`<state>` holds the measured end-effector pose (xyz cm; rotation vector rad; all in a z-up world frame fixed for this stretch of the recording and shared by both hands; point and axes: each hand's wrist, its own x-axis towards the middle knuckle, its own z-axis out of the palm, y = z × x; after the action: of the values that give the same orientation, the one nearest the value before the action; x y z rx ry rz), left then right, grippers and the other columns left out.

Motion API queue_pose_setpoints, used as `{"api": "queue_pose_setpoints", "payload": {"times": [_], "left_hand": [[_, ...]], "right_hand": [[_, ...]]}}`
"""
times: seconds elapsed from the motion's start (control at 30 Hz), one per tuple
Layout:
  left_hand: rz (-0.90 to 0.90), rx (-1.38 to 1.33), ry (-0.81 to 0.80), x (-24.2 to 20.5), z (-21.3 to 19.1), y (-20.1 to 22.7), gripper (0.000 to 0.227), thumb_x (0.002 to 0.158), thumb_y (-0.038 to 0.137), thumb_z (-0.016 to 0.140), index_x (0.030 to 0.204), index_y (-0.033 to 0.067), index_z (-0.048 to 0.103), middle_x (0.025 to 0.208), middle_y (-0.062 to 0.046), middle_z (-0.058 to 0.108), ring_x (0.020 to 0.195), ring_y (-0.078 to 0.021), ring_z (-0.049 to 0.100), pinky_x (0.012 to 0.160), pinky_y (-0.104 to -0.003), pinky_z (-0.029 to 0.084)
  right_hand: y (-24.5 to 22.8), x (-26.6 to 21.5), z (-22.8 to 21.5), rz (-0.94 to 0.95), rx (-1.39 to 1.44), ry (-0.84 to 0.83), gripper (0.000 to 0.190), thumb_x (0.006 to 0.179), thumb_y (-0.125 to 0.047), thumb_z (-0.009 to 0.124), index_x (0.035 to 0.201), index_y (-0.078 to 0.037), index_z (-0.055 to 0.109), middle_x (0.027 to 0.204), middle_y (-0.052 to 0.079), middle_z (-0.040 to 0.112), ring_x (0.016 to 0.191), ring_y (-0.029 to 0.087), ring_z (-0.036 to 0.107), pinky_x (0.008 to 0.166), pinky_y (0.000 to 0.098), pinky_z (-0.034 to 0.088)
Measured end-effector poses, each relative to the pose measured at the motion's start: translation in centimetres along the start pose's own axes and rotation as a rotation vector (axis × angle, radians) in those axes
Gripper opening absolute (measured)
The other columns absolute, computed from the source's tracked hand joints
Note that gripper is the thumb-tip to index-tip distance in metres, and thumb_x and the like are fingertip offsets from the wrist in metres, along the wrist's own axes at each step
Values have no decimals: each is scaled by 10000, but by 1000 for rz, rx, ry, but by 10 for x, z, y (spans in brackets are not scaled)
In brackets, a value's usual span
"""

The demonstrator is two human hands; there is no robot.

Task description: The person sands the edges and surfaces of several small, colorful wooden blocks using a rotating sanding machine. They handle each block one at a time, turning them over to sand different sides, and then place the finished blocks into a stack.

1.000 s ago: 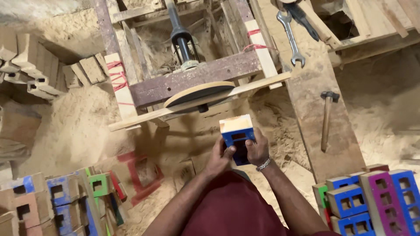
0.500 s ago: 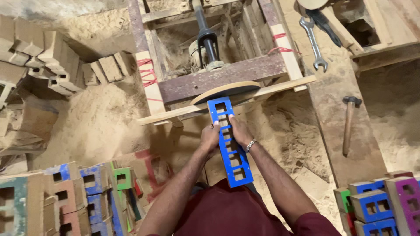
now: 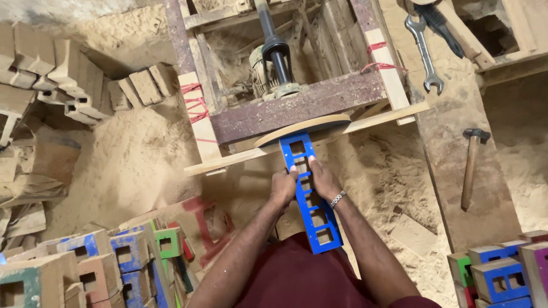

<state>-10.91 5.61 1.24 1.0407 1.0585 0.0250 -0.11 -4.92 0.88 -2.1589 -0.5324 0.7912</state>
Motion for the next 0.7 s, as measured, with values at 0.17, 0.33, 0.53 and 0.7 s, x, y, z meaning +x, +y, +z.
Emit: {"api": "queue_pose_setpoints", "payload": {"times": [0.17, 0.33, 0.53, 0.7], "left_hand": [[124, 230, 69, 17, 20, -16, 403, 985, 321, 605, 1001, -62, 730, 816, -149, 731, 729, -241, 702, 680, -415, 545], [171, 227, 84, 20, 43, -17, 384, 978, 326, 597, 1056, -32, 711, 898, -152, 730, 807, -230, 690, 753, -419, 536], [115, 164, 21, 16, 77, -4, 375, 979, 318, 582, 1018, -28, 723, 868, -160, 740, 787, -250, 683, 723, -433, 543], [152, 232, 47, 24, 106, -5, 377, 982, 321, 585, 1001, -30, 723, 848, -165, 740, 763, -257, 707, 710, -433, 553]], "right_hand": [[2, -1, -22, -10, 81, 13, 537, 1063, -450, 345, 1083, -32, 681, 972, 169, 744, 929, 307, 711, 859, 409, 513], [7, 3, -44, 2, 109, -7, 554, 1067, -445, 355, 1030, -12, 699, 921, 185, 754, 874, 330, 726, 814, 413, 539], [23, 11, -74, -6, 47, 42, 551, 1067, -439, 365, 1113, 0, 694, 987, 206, 751, 937, 328, 722, 844, 411, 529], [44, 18, -97, -93, 76, 73, 532, 1071, -423, 390, 1176, 10, 681, 1035, 190, 749, 974, 287, 714, 869, 399, 524]]}}
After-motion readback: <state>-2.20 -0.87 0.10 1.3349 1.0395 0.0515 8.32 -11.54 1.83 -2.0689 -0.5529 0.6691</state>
